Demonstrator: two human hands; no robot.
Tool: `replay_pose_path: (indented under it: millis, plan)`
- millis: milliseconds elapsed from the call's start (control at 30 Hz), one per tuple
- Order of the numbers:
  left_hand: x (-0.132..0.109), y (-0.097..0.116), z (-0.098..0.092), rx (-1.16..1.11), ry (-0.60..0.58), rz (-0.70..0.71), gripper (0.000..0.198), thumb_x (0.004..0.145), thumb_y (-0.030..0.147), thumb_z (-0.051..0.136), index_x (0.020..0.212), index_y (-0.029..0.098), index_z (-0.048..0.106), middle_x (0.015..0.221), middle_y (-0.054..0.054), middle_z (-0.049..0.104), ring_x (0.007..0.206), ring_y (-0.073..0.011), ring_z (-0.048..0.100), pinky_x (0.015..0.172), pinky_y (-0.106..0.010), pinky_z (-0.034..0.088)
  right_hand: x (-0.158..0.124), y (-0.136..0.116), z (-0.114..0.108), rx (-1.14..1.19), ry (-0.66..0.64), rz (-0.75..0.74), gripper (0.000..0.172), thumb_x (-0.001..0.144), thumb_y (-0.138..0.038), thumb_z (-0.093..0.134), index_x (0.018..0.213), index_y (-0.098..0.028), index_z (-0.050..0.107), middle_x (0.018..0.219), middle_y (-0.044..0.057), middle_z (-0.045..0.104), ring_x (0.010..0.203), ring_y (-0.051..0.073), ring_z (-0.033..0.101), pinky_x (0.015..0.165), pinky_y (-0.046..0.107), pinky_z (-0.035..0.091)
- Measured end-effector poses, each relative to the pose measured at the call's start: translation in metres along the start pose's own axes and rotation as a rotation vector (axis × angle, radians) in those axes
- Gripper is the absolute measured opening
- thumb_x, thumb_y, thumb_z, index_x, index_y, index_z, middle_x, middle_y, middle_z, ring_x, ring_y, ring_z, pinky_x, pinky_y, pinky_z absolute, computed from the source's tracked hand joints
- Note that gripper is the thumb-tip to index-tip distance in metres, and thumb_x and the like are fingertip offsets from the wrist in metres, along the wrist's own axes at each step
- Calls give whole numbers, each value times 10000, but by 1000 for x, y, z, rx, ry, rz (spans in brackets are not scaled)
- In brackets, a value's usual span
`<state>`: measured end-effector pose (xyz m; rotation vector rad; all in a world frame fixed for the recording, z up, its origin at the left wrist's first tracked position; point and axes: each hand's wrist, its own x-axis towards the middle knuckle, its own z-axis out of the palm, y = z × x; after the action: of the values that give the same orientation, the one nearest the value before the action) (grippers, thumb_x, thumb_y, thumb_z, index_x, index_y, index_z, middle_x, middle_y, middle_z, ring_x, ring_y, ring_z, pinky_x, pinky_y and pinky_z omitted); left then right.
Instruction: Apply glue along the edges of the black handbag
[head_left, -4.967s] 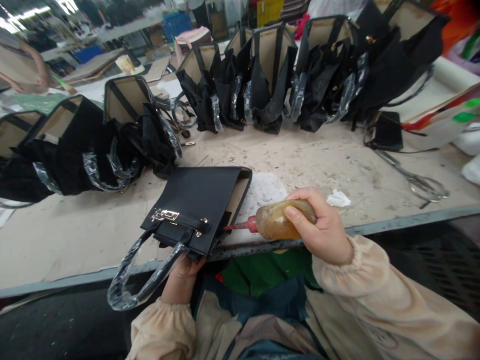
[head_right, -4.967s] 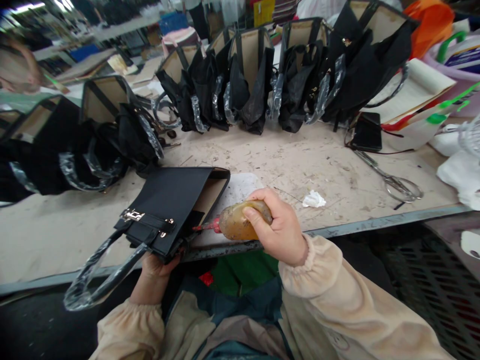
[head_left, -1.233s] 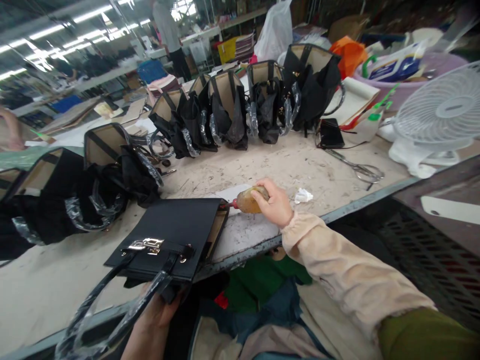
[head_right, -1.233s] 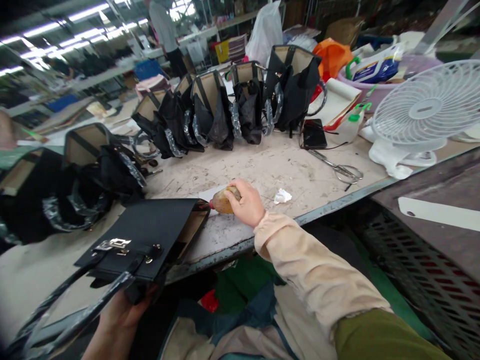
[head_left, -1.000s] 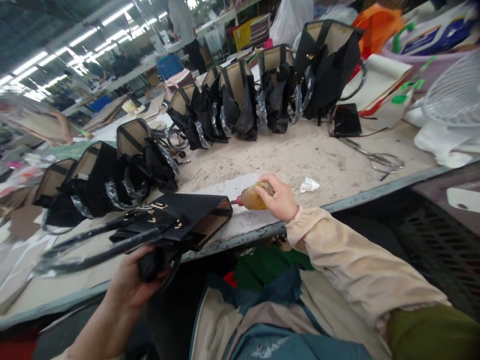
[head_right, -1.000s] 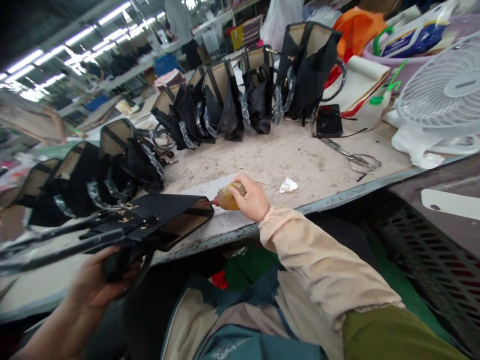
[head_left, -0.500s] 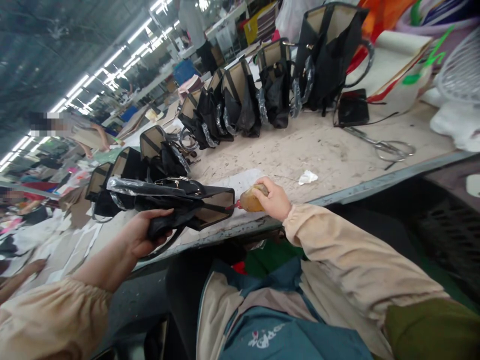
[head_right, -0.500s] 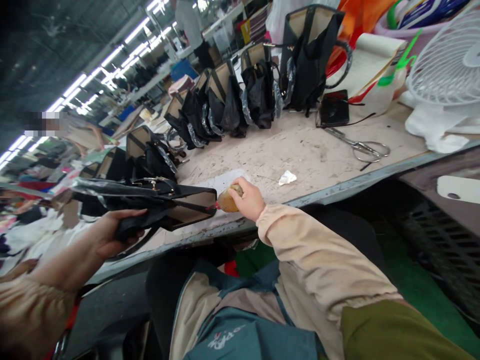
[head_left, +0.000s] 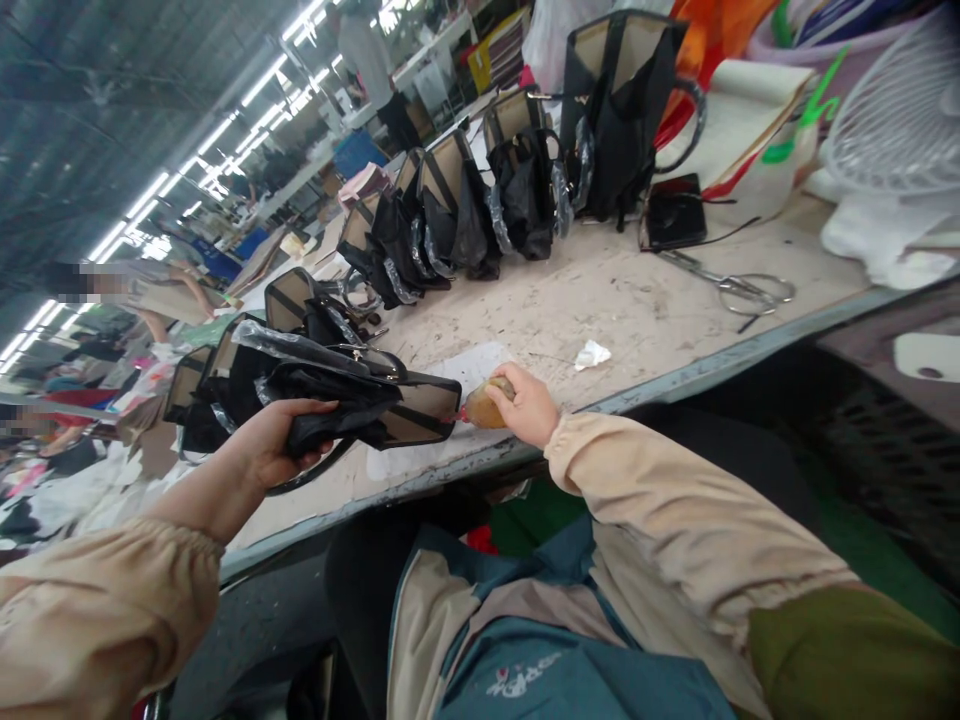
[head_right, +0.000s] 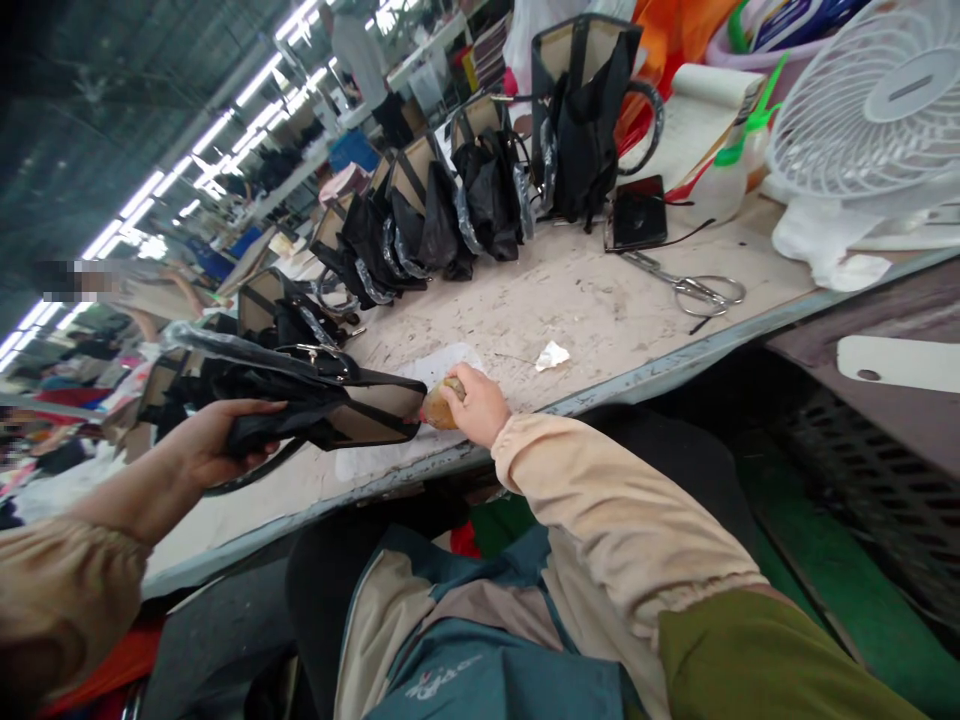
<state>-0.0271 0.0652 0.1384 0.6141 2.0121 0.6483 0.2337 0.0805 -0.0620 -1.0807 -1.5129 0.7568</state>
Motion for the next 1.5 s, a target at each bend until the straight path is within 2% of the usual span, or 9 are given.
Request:
replay_pose_path:
  millis: [300,533,700,933,1267,1500]
  plan:
    - [-1,7,8,1,-2,3,112,685,148,641,763,109,572,503,-39,592,365,-137,511,265,-176,322,-5,0,12,-37,-77,-14,67,851,-267,518,893,-215,528,868,40,603,838,195,569,777,318,437]
    - [6,-3,10,3,-26,25,162,680,155,666,799,118,563,545,-42,611,373,-138,512,277,-178,316,-3,3,14,-57,-67,-39,87,865,-272,499,925,-218,531,890,44,603,848,194,563,782,316,439]
    - [8,-5,13,-1,-26,16,185,675,160,677,810,134,553,556,-33,612,379,-134,513,283,-175,305,2,4,2,-99,-10,-31,84,852,-271,515,907,-210,532,857,41,603,811,198,566,774,316,437]
    - [9,9,19,8,-44,31,188,655,147,682,793,139,556,558,-35,624,368,-146,520,266,-181,312,7,11,-21,-171,69,-31,109,852,-288,508,926,-213,537,893,55,616,867,223,575,801,348,440]
    - [13,24,48,55,-104,73,174,661,137,681,791,126,566,544,-37,613,362,-140,525,269,-175,330,3,12,-30,-184,35,-66,118,862,-276,502,952,-207,536,896,60,604,848,214,570,797,339,450]
    - [8,30,46,23,-76,53,158,667,125,668,780,134,558,543,-25,609,359,-131,514,266,-170,328,9,16,-49,-216,118,-28,109,853,-273,507,934,-204,530,884,64,607,853,225,577,789,349,450]
